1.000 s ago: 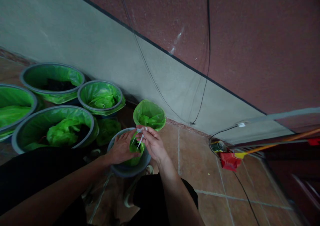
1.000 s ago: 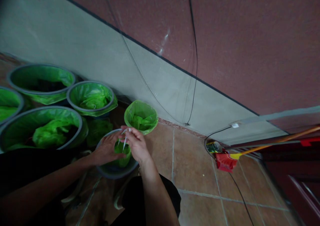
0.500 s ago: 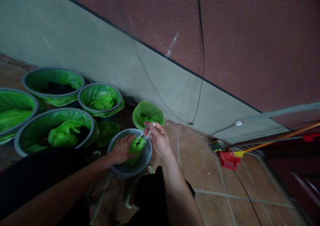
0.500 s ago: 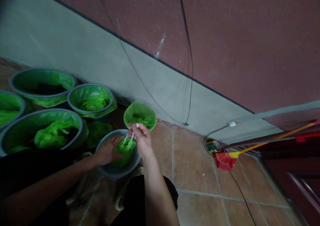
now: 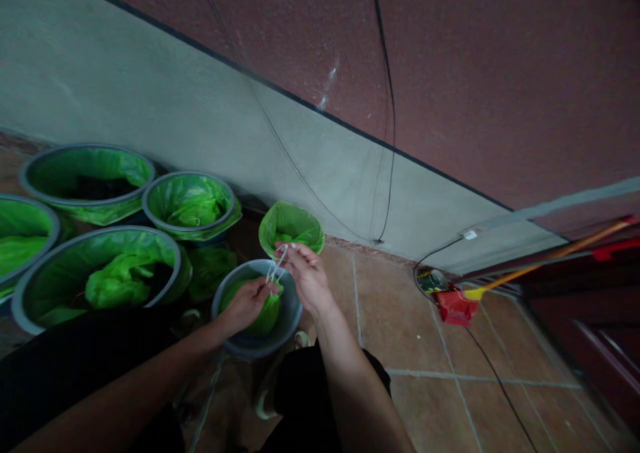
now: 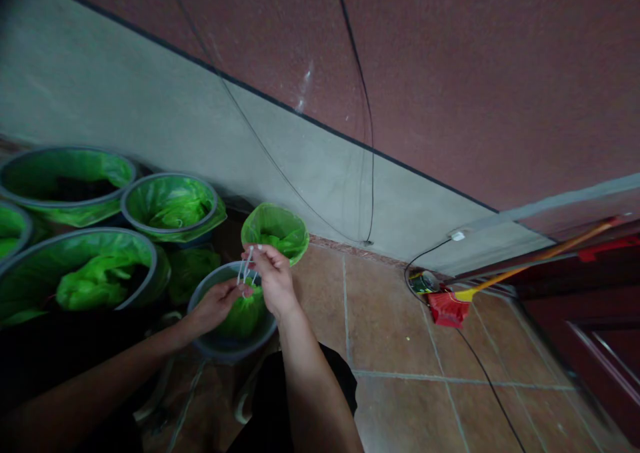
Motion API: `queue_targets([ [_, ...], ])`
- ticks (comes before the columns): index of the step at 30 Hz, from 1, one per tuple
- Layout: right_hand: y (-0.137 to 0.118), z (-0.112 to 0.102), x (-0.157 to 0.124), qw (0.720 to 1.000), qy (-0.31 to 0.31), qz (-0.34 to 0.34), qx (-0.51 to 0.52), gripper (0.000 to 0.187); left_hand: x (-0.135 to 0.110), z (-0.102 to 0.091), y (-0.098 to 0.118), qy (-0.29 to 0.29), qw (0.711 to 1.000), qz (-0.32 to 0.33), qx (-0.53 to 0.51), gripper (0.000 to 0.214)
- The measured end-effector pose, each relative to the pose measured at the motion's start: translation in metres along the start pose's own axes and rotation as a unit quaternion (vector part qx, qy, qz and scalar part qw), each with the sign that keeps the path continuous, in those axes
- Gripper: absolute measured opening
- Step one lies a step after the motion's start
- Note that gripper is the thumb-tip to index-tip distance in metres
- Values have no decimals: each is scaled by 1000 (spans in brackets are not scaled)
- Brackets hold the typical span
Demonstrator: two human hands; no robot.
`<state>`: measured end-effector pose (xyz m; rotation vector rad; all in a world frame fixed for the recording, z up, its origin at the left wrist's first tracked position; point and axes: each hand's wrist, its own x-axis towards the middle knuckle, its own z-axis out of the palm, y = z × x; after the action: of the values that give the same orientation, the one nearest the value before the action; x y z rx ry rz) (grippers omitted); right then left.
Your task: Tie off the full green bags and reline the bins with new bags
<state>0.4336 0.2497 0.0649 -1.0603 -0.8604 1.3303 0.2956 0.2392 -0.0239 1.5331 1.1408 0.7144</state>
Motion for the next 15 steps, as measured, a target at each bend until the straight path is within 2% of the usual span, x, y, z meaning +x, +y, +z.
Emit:
queue_targets([
  [2,0,-15,6,996,75,-19,-46,30,6,-4,-4,46,994,-27,-91,37],
  [4,0,-31,10,981,161,-30,-107,29,11,-9,-8,108,981,-63,-149,36],
  [6,1,-43,11,963,199,-39,-177,27,15,-13,-12,162,969,-91,-163,34],
  [7,2,-46,10,958,193,-45,-209,27,17,-15,-14,177,966,-100,-159,33],
  [9,3,-45,5,958,142,-48,-247,26,19,-16,-17,187,965,-109,-146,31],
  [10,4,-41,1,963,101,-37,-249,27,19,-16,-18,172,971,-110,-128,30],
  [13,4,-23,-8,974,-51,11,-222,31,17,-12,-17,77,993,-91,-20,32],
  [15,2,-12,-12,970,-134,13,-205,32,14,-9,-14,6,997,-54,52,31],
])
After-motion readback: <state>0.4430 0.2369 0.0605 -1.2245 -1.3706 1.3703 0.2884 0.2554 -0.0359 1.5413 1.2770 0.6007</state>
